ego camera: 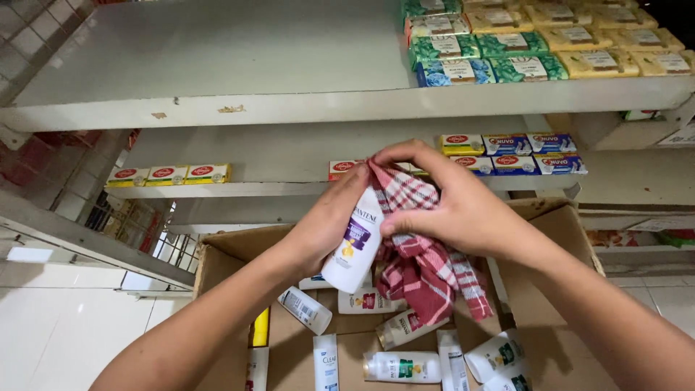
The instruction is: The person is wiping down bottles of shampoo and placing them onto a grocery store shelf from a cardboard box.
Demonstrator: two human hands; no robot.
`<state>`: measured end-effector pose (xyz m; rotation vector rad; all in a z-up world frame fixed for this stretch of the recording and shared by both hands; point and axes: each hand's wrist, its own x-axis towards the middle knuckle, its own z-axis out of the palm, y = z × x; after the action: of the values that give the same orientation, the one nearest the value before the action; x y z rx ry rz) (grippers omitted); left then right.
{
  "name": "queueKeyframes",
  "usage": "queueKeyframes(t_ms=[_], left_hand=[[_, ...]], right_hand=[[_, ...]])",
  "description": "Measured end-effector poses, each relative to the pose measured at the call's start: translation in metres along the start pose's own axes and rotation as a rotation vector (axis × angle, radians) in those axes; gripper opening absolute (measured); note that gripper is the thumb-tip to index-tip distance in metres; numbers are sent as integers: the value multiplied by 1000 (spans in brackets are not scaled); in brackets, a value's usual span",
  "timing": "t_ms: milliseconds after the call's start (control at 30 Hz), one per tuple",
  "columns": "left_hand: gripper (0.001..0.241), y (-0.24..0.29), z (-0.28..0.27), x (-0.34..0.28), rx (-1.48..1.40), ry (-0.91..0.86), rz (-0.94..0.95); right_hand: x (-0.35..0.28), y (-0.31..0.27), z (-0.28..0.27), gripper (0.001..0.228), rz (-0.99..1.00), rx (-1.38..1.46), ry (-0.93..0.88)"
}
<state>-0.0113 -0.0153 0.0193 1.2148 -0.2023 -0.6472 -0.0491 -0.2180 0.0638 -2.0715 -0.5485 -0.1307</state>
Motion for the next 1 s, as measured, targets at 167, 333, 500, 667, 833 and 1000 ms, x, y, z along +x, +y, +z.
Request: queueKeyframes(t_ms=[167, 333, 500, 667, 833, 1000], left_hand=[[48, -4, -4, -1, 32, -67, 3], [61, -7, -2, -1, -10, -124, -152], [64, -8, -8, -2, 87, -240, 52], [56, -25, 14, -3, 148, -148, 258], [60, -16, 28, -10, -107, 6, 213], [61, -1, 33, -19, -284, 33, 296]], right_hand=[[-1, 8, -8, 60, -72, 51, -134], [-5, 4, -14, 39, -158, 172, -249], [-8, 18, -16, 20, -66, 130, 32], [-4, 18, 19, 27, -86, 264, 305], [-9, 11, 46, 63, -258, 110, 282], [-11, -7, 45, 101, -346, -14, 36]])
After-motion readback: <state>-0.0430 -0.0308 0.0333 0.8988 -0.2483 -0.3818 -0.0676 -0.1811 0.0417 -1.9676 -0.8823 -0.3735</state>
